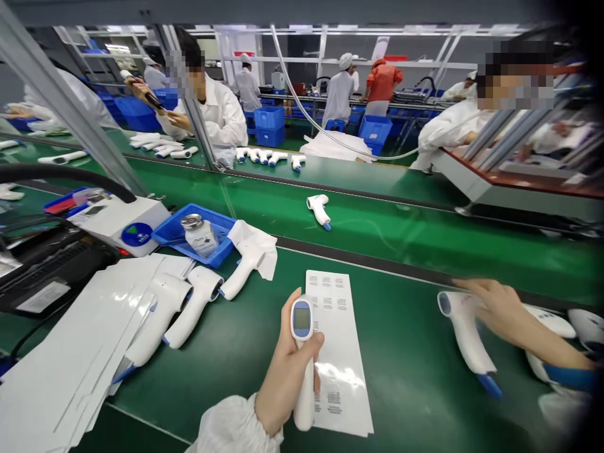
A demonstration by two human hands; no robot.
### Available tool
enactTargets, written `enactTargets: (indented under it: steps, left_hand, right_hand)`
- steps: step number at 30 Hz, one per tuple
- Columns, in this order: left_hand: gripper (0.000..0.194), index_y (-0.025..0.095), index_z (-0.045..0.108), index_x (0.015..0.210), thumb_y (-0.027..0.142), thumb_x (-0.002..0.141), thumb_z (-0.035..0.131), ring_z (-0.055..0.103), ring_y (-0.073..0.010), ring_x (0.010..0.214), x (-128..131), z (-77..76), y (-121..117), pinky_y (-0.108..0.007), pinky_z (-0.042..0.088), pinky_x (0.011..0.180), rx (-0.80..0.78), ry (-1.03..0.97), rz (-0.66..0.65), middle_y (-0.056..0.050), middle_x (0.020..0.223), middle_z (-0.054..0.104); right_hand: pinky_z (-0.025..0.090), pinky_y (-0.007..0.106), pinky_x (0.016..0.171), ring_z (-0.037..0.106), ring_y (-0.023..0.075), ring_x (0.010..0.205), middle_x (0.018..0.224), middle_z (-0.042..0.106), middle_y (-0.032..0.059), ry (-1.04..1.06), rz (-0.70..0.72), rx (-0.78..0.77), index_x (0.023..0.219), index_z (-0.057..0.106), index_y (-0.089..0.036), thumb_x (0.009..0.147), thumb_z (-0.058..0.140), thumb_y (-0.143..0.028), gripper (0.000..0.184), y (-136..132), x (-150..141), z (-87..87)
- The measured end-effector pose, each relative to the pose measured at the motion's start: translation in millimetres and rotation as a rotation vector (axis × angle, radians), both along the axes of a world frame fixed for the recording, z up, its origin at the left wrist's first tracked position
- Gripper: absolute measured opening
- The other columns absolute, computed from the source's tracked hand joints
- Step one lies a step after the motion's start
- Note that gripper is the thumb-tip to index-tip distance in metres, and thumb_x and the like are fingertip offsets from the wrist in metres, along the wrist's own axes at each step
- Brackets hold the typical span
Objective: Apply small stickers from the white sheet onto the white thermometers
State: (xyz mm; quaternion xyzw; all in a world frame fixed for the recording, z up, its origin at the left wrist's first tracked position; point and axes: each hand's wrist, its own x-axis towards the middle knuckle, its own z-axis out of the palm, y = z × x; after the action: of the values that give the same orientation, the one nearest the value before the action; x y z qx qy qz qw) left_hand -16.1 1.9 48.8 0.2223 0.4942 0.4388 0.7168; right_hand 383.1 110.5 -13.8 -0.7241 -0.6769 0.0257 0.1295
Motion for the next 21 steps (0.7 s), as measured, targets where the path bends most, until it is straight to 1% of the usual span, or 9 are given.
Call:
enactTargets:
  steps: [2, 4, 6, 8, 9, 11, 14, 18, 21]
  left_hand:
    - [0.088, 0.046, 0.005, 0.149, 0.037, 0.085, 0.064, 0.052, -0.0074, 0.053, 9.3, -8.3, -6.5, -0.020, 0.045, 0.041, -0.035, -0.024, -0.018, -0.006, 0.120, 0.057]
    - [0.089, 0.047, 0.002, 0.149, 0.038, 0.085, 0.064, 0.052, -0.0061, 0.051, 16.0, -14.8, -9.0, -0.021, 0.046, 0.042, -0.051, -0.015, -0.057, -0.008, 0.130, 0.053]
    - [0.086, 0.046, 0.004, 0.149, 0.039, 0.086, 0.062, 0.052, -0.0050, 0.049, 20.1, -18.7, -6.9, -0.022, 0.048, 0.043, -0.020, 0.039, -0.079, -0.009, 0.134, 0.050]
    - [0.081, 0.043, 0.007, 0.149, 0.037, 0.088, 0.060, 0.051, -0.0044, 0.047, 22.3, -20.9, -1.5, -0.021, 0.047, 0.043, 0.030, 0.096, -0.081, -0.009, 0.130, 0.053]
    - [0.080, 0.041, 0.007, 0.149, 0.036, 0.089, 0.059, 0.050, -0.0040, 0.045, 23.0, -21.8, 1.6, -0.021, 0.047, 0.042, 0.051, 0.113, -0.083, -0.009, 0.125, 0.056]
    - [0.078, 0.039, 0.007, 0.149, 0.035, 0.090, 0.057, 0.050, -0.0042, 0.044, 24.1, -23.7, 7.8, -0.019, 0.045, 0.040, 0.085, 0.124, -0.090, -0.008, 0.118, 0.060]
    - [0.075, 0.037, 0.011, 0.148, 0.035, 0.090, 0.058, 0.054, -0.0060, 0.046, 25.4, -26.7, 13.8, -0.018, 0.043, 0.038, 0.129, 0.125, -0.093, -0.009, 0.119, 0.060]
    - [0.071, 0.037, 0.016, 0.147, 0.036, 0.090, 0.058, 0.055, -0.0053, 0.045, 26.7, -28.7, 15.2, -0.019, 0.043, 0.039, 0.141, 0.116, -0.092, -0.010, 0.127, 0.058]
    - [0.073, 0.036, 0.016, 0.148, 0.037, 0.089, 0.059, 0.053, -0.0048, 0.044, 26.9, -29.6, 14.6, -0.019, 0.043, 0.038, 0.136, 0.115, -0.080, -0.011, 0.129, 0.056]
  right_hand:
    - [0.039, 0.047, 0.098, 0.054, 0.0330, 0.115, 0.116, 0.064, 0.0213, 0.174, 0.091, -0.001, 0.107, 0.067, -0.022, 0.076, 0.051, -0.012, 0.036, -14.8, -29.7, 16.9]
    - [0.046, 0.044, 0.095, 0.059, 0.0279, 0.109, 0.116, 0.063, 0.0138, 0.466, 0.209, -0.039, 0.109, 0.064, -0.026, 0.085, 0.049, -0.023, 0.029, -26.0, -78.7, 23.3]
    - [0.048, 0.042, 0.095, 0.060, 0.0251, 0.108, 0.115, 0.062, 0.0082, 0.633, 0.357, -0.113, 0.104, 0.065, -0.027, 0.087, 0.055, -0.034, 0.020, -32.2, -130.9, 18.2]
    - [0.050, 0.040, 0.093, 0.060, 0.0234, 0.106, 0.113, 0.062, 0.0063, 0.689, 0.387, -0.141, 0.101, 0.067, -0.026, 0.085, 0.060, -0.035, 0.019, -32.8, -170.6, 7.0]
    - [0.050, 0.040, 0.092, 0.061, 0.0231, 0.105, 0.112, 0.062, 0.0061, 0.694, 0.373, -0.139, 0.100, 0.067, -0.026, 0.085, 0.061, -0.034, 0.018, -31.4, -183.4, 1.2]
    - [0.049, 0.041, 0.092, 0.061, 0.0237, 0.103, 0.110, 0.063, 0.0062, 0.693, 0.324, -0.118, 0.097, 0.069, -0.024, 0.084, 0.063, -0.031, 0.016, -26.9, -196.0, -8.2]
    - [0.047, 0.043, 0.092, 0.061, 0.0248, 0.100, 0.104, 0.066, 0.0060, 0.717, 0.289, -0.096, 0.090, 0.071, -0.024, 0.084, 0.062, -0.029, 0.012, -20.5, -197.2, -15.4]
    - [0.048, 0.042, 0.090, 0.061, 0.0248, 0.096, 0.097, 0.068, 0.0058, 0.796, 0.279, -0.104, 0.080, 0.072, -0.024, 0.082, 0.064, -0.028, 0.009, -13.3, -198.4, -17.0]
    - [0.047, 0.043, 0.090, 0.060, 0.0248, 0.096, 0.094, 0.067, 0.0057, 0.775, 0.273, -0.131, 0.074, 0.070, -0.023, 0.079, 0.066, -0.027, 0.007, -7.0, -203.0, -14.2]
